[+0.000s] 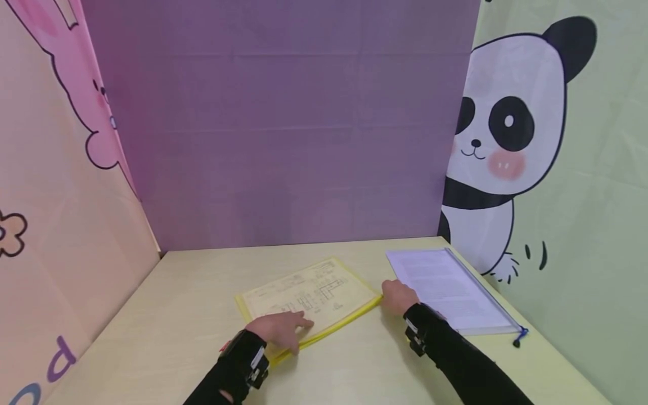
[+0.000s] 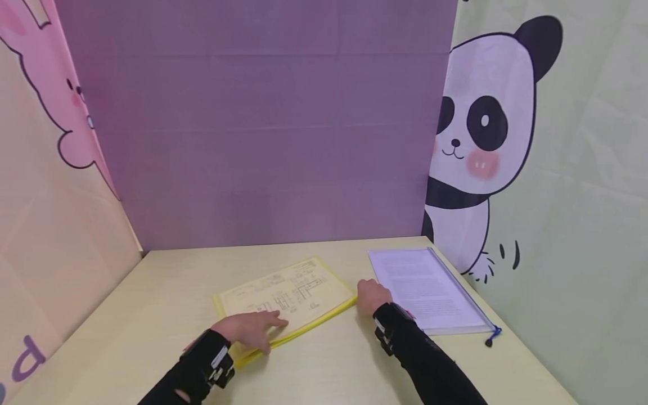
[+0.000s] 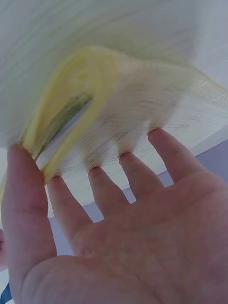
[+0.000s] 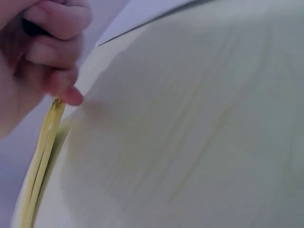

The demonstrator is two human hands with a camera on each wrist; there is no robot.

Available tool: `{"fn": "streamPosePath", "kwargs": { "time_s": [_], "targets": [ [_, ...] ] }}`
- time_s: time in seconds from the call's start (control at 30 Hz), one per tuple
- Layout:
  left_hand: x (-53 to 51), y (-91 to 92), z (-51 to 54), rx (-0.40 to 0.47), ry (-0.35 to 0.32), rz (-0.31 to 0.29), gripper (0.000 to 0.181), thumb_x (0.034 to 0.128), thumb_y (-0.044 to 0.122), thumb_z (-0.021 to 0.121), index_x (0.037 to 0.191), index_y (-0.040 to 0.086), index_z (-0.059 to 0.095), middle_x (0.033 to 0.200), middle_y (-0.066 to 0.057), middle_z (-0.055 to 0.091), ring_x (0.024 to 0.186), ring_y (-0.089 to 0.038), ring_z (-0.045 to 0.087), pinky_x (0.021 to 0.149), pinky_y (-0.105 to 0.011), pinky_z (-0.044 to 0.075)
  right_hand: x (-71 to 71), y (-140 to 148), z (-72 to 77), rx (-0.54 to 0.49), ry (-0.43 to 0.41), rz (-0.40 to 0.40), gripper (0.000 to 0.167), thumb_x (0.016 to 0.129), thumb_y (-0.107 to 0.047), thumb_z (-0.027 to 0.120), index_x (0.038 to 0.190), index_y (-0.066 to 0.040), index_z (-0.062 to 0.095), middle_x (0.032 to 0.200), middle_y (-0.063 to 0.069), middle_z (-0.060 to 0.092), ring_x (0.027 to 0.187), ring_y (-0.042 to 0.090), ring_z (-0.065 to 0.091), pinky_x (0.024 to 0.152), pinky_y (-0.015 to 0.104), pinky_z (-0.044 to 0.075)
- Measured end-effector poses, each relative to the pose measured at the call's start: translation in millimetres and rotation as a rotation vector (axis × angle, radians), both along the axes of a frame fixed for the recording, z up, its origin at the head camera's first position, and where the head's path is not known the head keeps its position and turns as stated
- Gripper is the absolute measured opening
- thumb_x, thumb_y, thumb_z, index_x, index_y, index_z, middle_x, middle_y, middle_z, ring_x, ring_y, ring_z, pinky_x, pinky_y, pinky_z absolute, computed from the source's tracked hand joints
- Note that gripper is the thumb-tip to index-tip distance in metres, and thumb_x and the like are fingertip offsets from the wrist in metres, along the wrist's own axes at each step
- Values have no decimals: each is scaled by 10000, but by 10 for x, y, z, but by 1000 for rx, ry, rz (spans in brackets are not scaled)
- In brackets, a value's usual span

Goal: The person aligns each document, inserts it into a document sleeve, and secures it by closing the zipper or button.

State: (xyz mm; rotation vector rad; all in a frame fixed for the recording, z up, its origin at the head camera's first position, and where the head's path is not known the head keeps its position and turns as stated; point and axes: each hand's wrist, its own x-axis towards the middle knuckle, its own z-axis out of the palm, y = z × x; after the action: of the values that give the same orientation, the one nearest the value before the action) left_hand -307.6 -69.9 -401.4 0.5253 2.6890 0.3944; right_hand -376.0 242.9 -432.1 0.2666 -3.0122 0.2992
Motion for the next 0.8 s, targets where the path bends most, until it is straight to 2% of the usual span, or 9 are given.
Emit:
{"fn": "streamPosePath", "kwargs": {
  "time_s": [0.1,0.2,0.33,0.43,0.53,0.67,0.8],
  "targets": [
    [-3,5,-14,-1,-5,1,693,746,122,805,1400,269,632,1576,-62,438,1470,-347,350,1177,-577,269,16,-8,17,-1,-35,-37,105,895,-120,608,811,-57,604,719,68,549,626,234,508,575,387,438],
    [-11,8,-27,8,-17,10,676,758,153,801,1402,274,631,1581,-56,431,1475,-344,343,1177,-584,264,29,-26,30,35,-55,-38,141,897,-172,588,793,-78,600,706,59,535,612,229,499,567,374,414],
    [-21,5,-40,30,-20,21,572,839,278,773,1394,270,639,1577,-59,437,1471,-336,352,1174,-589,264,33,-42,49,99,-71,1,90,896,-128,602,819,-81,605,740,58,539,647,234,503,599,398,430],
    [-34,-10,-45,49,-9,23,531,884,365,728,1395,246,640,1566,-71,450,1465,-336,363,1176,-586,262,19,-34,64,110,-91,11,62,905,-103,601,854,-70,612,775,70,545,677,246,505,629,416,440],
    [-58,-35,-62,75,12,30,502,925,377,676,1393,202,638,1536,-90,484,1453,-345,380,1177,-579,270,23,-21,70,96,-111,15,56,920,-93,593,883,-56,613,791,81,543,689,254,502,640,417,431],
    [-83,-101,-103,113,63,49,422,966,297,641,1353,131,655,1448,-103,561,1411,-353,432,1158,-567,316,51,-12,61,78,-119,9,60,924,-82,593,878,-48,613,778,85,538,677,257,503,625,411,427],
    [-93,-180,-136,80,113,87,468,928,283,706,1365,125,646,1436,-125,559,1384,-370,446,1118,-598,353,73,-13,52,101,-95,12,72,919,-83,597,861,-44,613,779,90,537,677,263,507,625,428,449]
  ]
}}
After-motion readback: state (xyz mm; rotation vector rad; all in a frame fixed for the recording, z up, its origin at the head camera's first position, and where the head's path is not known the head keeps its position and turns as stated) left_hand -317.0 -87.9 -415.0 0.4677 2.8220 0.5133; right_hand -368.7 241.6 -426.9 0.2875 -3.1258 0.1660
